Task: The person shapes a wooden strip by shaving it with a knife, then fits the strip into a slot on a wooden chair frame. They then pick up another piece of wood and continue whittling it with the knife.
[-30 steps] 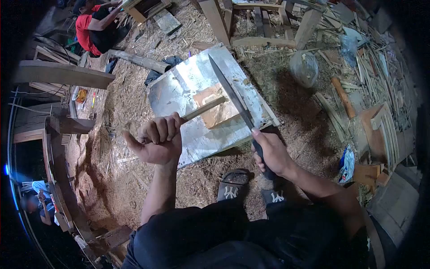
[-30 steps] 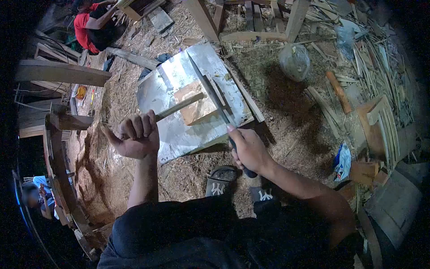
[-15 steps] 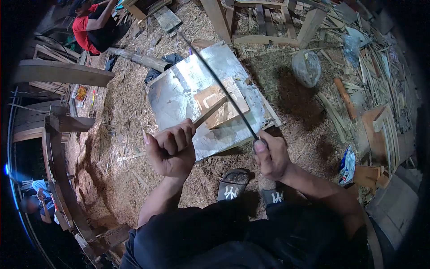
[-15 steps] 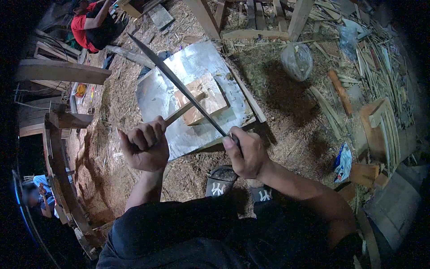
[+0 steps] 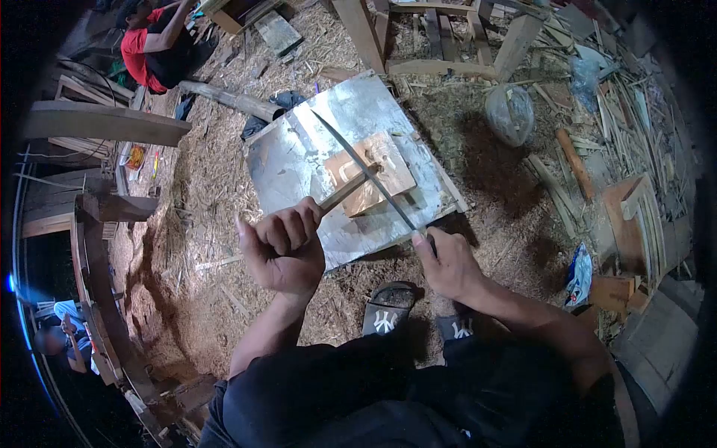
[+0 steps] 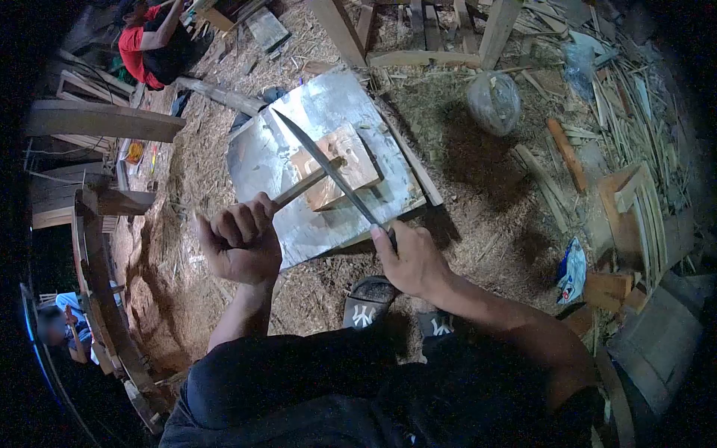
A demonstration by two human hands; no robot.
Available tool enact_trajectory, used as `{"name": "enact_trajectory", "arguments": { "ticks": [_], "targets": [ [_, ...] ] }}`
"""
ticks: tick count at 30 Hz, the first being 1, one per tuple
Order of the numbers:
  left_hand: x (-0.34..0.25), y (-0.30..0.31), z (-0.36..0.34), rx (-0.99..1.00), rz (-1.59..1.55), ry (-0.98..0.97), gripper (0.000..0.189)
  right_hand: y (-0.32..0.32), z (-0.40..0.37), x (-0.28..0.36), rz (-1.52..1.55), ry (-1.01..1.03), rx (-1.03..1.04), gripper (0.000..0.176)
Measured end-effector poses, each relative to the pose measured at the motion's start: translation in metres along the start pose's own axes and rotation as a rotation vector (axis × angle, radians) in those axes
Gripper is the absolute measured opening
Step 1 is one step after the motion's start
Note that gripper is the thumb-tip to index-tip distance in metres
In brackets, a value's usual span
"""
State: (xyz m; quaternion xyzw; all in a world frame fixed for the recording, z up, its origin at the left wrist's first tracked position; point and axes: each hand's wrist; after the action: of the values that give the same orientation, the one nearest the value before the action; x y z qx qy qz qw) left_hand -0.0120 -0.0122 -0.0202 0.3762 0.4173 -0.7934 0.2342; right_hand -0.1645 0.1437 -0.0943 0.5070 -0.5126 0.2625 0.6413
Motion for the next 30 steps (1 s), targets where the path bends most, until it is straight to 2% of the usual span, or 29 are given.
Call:
{"name": "enact_trajectory", "arguments": {
  "ticks": [4, 6, 7, 10, 14, 16, 17, 19, 20, 21, 24, 26, 27, 29, 30],
  "targets": [
    [0.000, 0.002, 0.000, 0.000, 0.021, -0.007, 0.058, 0.013, 0.001, 0.012, 0.052, -0.022, 0.021, 0.040],
    [0.002, 0.001, -0.001, -0.008, 0.010, -0.009, 0.058, 0.023, 0.001, 0.021, 0.157, 0.109, 0.025, 0.041],
    [0.001, 0.001, -0.001, -0.010, -0.001, -0.010, 0.058, 0.018, 0.000, 0.016, 0.158, 0.110, 0.029, 0.041],
    [0.002, 0.000, 0.000, -0.071, -0.009, -0.021, 0.058, 0.005, 0.000, 0.002, -0.104, -0.063, 0.054, 0.042],
    [0.001, 0.002, -0.002, -0.073, 0.010, 0.002, 0.058, 0.016, -0.002, 0.017, 0.002, -0.067, 0.042, 0.041],
    [0.002, 0.002, 0.000, -0.049, -0.002, -0.009, 0.058, 0.027, 0.000, 0.027, 0.123, 0.111, 0.039, 0.043],
    [0.002, 0.002, -0.001, -0.055, 0.000, -0.011, 0.058, 0.021, -0.001, 0.019, 0.123, 0.112, 0.045, 0.043],
    [0.002, 0.001, 0.001, -0.055, -0.008, -0.011, 0.058, 0.004, -0.001, -0.003, -0.005, 0.048, -0.007, 0.043],
    [0.002, 0.001, 0.002, -0.048, -0.010, -0.012, 0.058, 0.003, -0.001, -0.001, -0.116, -0.057, 0.031, 0.043],
    [0.002, 0.002, 0.001, -0.059, -0.011, -0.012, 0.058, 0.004, -0.001, 0.002, -0.116, -0.057, 0.024, 0.043],
    [0.003, 0.000, -0.001, -0.071, -0.004, -0.007, 0.058, 0.013, -0.005, 0.014, -0.067, 0.003, -0.021, 0.043],
    [0.003, -0.001, 0.000, -0.071, -0.003, -0.012, 0.058, 0.028, -0.004, 0.030, 0.147, 0.048, 0.061, 0.045],
    [0.002, -0.002, 0.000, -0.083, -0.003, -0.005, 0.058, 0.024, -0.003, 0.025, 0.146, 0.048, 0.069, 0.045],
    [0.001, -0.003, 0.001, -0.082, -0.006, -0.002, 0.058, 0.010, 0.002, 0.009, -0.039, -0.123, 0.063, 0.046],
    [0.000, -0.001, 0.000, -0.083, 0.007, 0.020, 0.057, 0.007, 0.000, 0.007, -0.136, -0.023, -0.022, 0.048]
  ]
}}
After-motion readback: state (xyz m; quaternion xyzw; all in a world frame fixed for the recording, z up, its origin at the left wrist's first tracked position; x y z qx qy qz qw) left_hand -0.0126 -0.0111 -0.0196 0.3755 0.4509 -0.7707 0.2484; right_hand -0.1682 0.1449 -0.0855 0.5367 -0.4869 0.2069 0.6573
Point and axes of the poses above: each hand's wrist, its own z-axis towards the middle knuckle, its own y-axis out of the back of the hand, x = y × z, and after that the axes turned 3 degrees about -x, right-handed
